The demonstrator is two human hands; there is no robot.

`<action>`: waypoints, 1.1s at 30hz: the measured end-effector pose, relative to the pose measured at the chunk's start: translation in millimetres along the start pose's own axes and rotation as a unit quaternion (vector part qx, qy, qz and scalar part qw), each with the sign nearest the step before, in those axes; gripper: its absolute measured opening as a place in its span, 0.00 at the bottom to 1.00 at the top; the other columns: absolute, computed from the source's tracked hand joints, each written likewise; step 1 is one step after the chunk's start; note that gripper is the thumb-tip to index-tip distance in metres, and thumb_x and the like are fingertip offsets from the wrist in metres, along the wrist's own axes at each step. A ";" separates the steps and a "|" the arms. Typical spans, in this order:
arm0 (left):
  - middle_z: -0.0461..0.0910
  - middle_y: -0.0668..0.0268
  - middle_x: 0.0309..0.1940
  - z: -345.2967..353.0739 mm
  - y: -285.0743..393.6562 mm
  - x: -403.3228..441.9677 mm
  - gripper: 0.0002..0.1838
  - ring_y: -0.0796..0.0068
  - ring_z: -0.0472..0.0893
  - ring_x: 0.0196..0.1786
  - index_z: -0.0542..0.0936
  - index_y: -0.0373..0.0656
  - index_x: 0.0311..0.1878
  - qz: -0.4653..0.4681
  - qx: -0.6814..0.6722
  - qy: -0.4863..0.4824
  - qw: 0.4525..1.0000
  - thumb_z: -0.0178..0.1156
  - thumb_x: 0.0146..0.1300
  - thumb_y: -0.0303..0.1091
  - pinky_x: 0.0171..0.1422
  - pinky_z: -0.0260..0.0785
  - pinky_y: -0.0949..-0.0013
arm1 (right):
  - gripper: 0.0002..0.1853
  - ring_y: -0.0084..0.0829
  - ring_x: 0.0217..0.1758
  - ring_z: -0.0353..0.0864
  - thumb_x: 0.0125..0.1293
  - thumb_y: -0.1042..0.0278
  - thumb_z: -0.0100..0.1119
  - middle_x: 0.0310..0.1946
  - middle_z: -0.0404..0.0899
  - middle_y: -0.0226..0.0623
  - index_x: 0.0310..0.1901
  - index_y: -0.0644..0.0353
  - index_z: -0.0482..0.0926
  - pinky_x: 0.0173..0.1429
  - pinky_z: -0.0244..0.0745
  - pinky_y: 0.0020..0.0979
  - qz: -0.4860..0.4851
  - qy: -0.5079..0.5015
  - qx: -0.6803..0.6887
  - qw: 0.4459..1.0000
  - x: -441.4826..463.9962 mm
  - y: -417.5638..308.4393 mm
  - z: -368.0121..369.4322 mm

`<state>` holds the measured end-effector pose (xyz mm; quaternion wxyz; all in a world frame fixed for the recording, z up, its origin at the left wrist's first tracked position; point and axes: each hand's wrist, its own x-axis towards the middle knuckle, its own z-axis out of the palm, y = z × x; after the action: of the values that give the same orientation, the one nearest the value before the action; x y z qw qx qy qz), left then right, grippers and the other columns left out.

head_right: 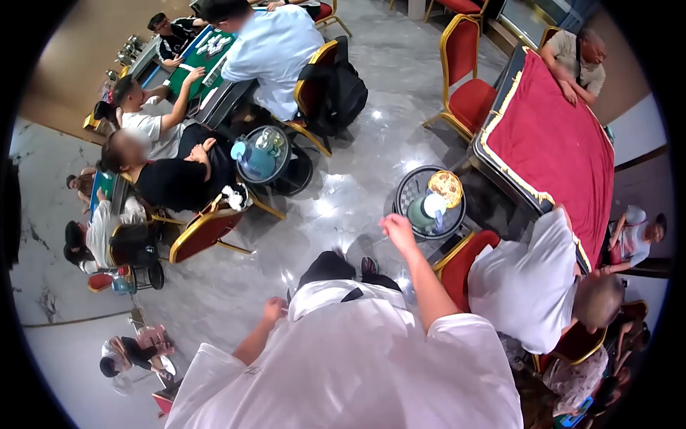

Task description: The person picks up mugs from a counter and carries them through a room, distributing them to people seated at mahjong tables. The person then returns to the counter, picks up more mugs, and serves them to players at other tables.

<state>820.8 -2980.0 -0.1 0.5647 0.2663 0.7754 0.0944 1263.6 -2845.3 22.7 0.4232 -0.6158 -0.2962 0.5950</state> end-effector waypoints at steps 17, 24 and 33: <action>0.79 0.61 0.23 182.2 565.9 268.1 0.12 0.76 0.78 0.26 0.76 0.37 0.31 0.343 0.232 -0.260 0.872 0.50 0.59 0.36 0.31 0.69 0.70 | 0.08 0.14 0.15 0.60 0.60 0.64 0.52 0.16 0.69 0.23 0.29 0.57 0.76 0.19 0.51 0.17 0.221 0.224 0.127 0.941 171.0 -87.9 -71.2; 0.78 0.64 0.21 325.6 716.4 336.3 0.08 0.76 0.77 0.24 0.77 0.39 0.29 0.310 0.242 -0.320 0.862 0.50 0.58 0.31 0.30 0.70 0.71 | 0.06 0.16 0.15 0.63 0.57 0.68 0.54 0.15 0.69 0.24 0.26 0.56 0.76 0.18 0.53 0.19 0.204 0.316 0.149 0.914 285.0 -142.1 -159.6; 0.79 0.61 0.23 388.1 868.1 361.5 0.09 0.71 0.80 0.27 0.77 0.37 0.27 0.270 0.213 -0.276 0.898 0.49 0.55 0.30 0.33 0.71 0.68 | 0.08 0.12 0.20 0.64 0.66 0.67 0.49 0.19 0.70 0.23 0.30 0.58 0.73 0.24 0.59 0.15 -0.089 0.278 0.044 0.955 531.1 -397.2 -281.7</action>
<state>1366.4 -2122.6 -43.9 0.6390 0.5944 0.4883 -0.0016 1657.7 -2246.4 95.1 0.5667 -0.7087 -0.1945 0.3725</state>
